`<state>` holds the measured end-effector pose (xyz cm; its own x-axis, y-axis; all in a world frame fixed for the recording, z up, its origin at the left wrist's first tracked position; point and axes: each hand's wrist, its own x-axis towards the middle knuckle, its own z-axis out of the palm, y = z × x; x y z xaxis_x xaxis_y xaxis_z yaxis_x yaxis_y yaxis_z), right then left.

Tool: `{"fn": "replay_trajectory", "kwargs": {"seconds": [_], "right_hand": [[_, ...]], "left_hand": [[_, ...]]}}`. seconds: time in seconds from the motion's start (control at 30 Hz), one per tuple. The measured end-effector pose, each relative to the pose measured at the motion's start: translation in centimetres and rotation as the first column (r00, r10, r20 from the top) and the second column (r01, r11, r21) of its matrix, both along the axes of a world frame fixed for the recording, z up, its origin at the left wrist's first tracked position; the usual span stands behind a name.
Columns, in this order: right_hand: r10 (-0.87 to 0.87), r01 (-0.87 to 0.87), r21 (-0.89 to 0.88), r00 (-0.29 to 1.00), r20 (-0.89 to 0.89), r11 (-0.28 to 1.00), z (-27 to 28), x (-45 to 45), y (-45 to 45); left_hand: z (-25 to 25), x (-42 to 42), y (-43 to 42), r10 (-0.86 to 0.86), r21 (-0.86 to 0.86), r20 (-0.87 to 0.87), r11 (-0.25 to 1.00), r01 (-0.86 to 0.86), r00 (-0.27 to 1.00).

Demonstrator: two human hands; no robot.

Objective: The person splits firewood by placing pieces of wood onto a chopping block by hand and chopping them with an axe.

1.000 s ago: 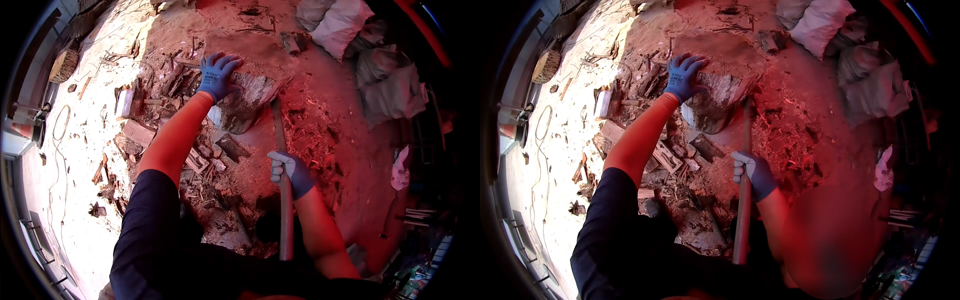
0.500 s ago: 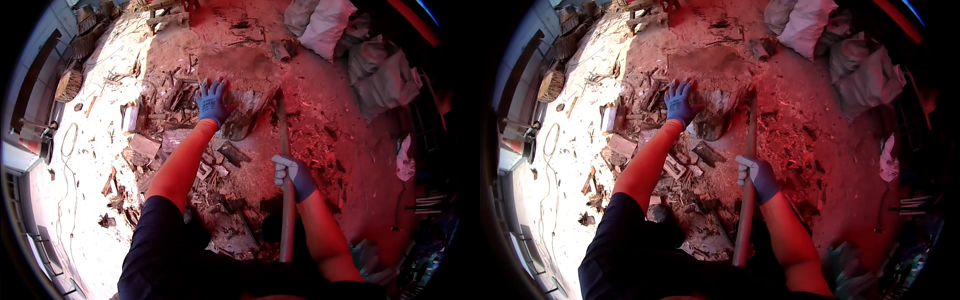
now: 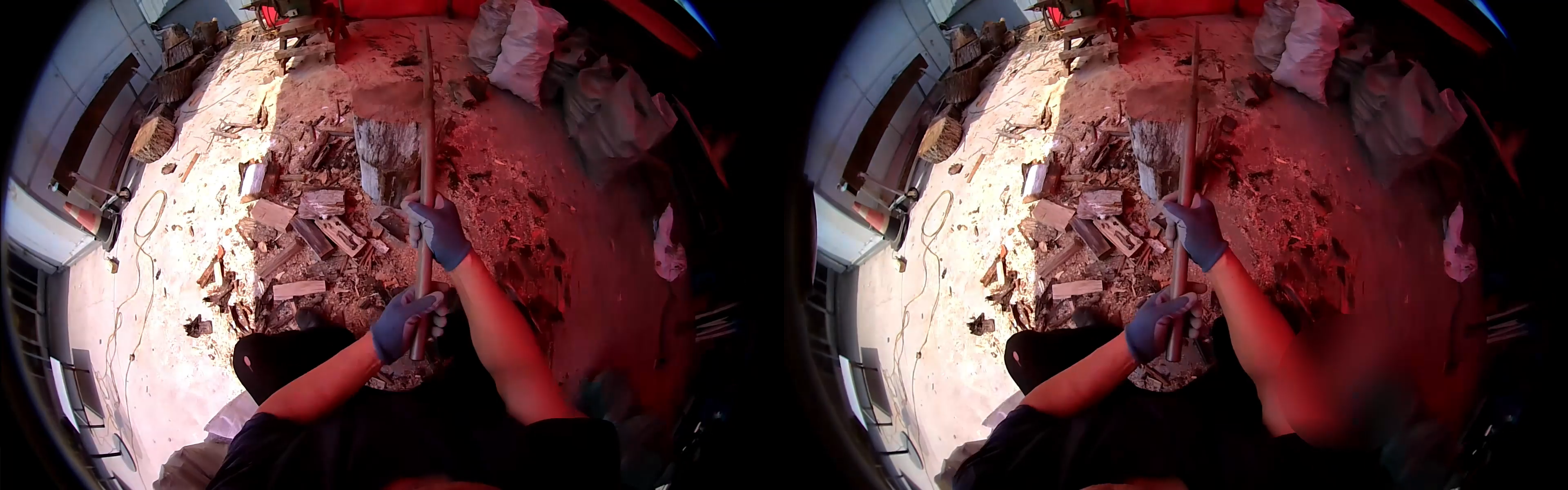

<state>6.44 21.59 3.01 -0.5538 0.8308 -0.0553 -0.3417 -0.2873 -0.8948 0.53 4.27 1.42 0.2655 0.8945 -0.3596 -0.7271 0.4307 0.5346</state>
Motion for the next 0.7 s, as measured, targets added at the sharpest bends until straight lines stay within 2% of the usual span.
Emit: {"fn": "replay_trajectory", "kwargs": {"seconds": [0.07, 0.1, 0.13, 0.2, 0.27, 0.33, 0.37, 0.4, 0.47, 0.5, 0.57, 0.6, 0.67, 0.7], "right_hand": [[0.07, -0.07, 0.001, 0.997, -0.018, 0.998, -1.0, -1.3, -0.4], [0.089, -0.089, -0.018, 0.996, -0.023, 0.996, -1.5, -2.1, -0.5], [0.11, -0.111, -0.032, 0.993, -0.028, 0.993, -2.2, -3.0, -0.7], [0.111, -0.111, -0.016, 0.993, 0.026, 0.994, -3.9, -4.5, -1.1], [0.116, -0.116, -0.005, 0.99, 0.08, 0.993, -4.9, -5.6, -1.0], [0.156, -0.145, -0.133, 0.985, 0.077, 0.98, -6.0, -6.8, -1.1], [0.211, -0.191, -0.216, 0.975, 0.073, 0.957, -6.5, -7.2, -0.8], [0.214, -0.195, -0.209, 0.974, 0.073, 0.958, -7.2, -7.9, -0.4], [0.177, -0.132, -0.258, 0.971, 0.162, 0.957, -8.8, -8.4, -0.4], [0.199, -0.136, -0.381, 0.971, 0.132, 0.914, -9.2, -8.5, -0.9], [0.233, -0.146, -0.434, 0.96, 0.154, 0.889, -9.8, -8.6, -0.8], [0.266, -0.157, -0.481, 0.95, 0.167, 0.863, -9.9, -8.6, -0.9], [0.26, -0.144, -0.45, 0.943, 0.209, 0.881, -10.0, -8.4, -1.1], [0.249, -0.121, -0.474, 0.944, 0.215, 0.872, -9.8, -8.3, -1.0]], "left_hand": [[0.2, 0.8, -1.5, 0.125, -0.043, -0.241, 0.989, -0.139, 0.962], [-0.1, 1.3, -1.4, 0.213, -0.058, -0.243, 0.971, -0.233, 0.946], [-0.5, 1.3, -1.6, 0.215, -0.048, -0.239, 0.971, -0.233, 0.947], [-1.7, 1.1, -1.6, 0.288, 0.083, -0.545, 0.953, -0.292, 0.787], [-3.1, 0.9, -1.4, 0.322, 0.063, -0.555, 0.936, -0.347, 0.767], [-3.5, -0.1, -1.3, 0.32, 0.051, -0.652, 0.923, -0.381, 0.687], [-3.7, -1.0, -1.3, 0.273, -0.022, -0.616, 0.932, -0.362, 0.739], [-4.8, -1.7, -0.8, 0.28, -0.015, -0.615, 0.931, -0.366, 0.737], [-8.4, -2.3, -0.1, 0.319, 0.052, -0.68, 0.919, -0.391, 0.66], [-8.1, -2.4, -0.4, 0.318, 0.05, -0.679, 0.919, -0.39, 0.662], [-7.5, -2.4, -1.3, 0.345, 0.05, -0.564, 0.921, -0.386, 0.75], [-8.1, -2.3, -1.8, 0.343, 0.044, -0.563, 0.921, -0.387, 0.752], [-9.5, -1.5, -2.4, 0.264, -0.109, -0.411, 0.936, -0.335, 0.873], [-8.1, -1.0, -2.5, 0.235, -0.157, -0.502, 0.922, -0.355, 0.832]]}}
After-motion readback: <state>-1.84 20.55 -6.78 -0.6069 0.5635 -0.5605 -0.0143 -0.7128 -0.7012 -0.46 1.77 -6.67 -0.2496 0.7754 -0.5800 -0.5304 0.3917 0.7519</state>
